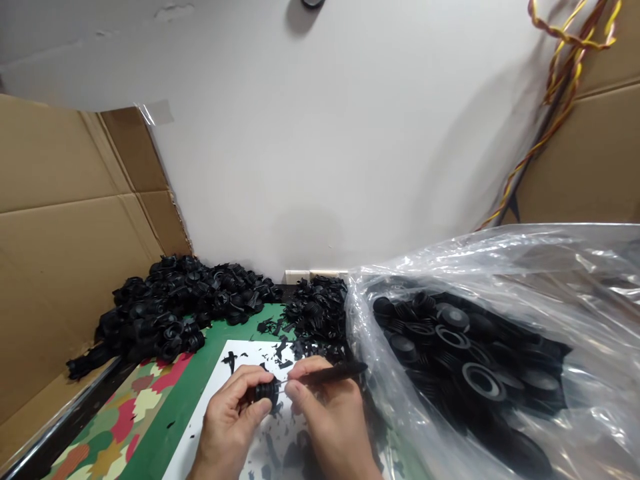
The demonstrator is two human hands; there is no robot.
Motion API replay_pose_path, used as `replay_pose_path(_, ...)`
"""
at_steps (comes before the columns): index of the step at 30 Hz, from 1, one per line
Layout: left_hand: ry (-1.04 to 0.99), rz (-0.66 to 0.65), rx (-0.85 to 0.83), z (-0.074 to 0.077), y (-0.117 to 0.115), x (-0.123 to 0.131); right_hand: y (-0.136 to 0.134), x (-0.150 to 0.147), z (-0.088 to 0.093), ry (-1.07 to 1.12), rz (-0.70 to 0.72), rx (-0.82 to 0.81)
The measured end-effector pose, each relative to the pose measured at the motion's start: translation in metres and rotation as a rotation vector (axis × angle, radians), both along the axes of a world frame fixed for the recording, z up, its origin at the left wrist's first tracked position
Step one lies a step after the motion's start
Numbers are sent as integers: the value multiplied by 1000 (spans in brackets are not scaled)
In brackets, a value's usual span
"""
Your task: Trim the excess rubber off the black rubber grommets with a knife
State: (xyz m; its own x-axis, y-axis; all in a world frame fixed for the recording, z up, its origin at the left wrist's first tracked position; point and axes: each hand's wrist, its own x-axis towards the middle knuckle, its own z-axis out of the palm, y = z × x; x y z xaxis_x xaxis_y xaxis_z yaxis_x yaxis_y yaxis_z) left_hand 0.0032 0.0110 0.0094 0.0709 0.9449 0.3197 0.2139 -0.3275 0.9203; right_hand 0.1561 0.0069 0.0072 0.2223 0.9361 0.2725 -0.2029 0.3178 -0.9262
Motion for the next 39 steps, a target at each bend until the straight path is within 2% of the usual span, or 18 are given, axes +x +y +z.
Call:
replay_pose_path(6,-12,19,-4,1,1,0,3,4,-7,-133,-20,13)
replay_pose_path(10,-23,40,-7,2,0,1,4,7,-8,-115,-20,-10)
replay_pose_path(17,-135,70,-78,3,2,2,3,4,-1,-85,112,-120)
replay_pose_path(24,-251,76,-189,1,4,4,7,-4,-6,4,224,-248)
replay_pose_path(30,-185,86,-106,1,4,3,6,-12,-16,-65,276,-351)
replay_pose_path(35,-163,61,-72,0,4,2,6,-18,-26,9,382,-380)
replay_pose_path(39,-150,59,-105,1,2,4,9,-19,-27,80,361,-435)
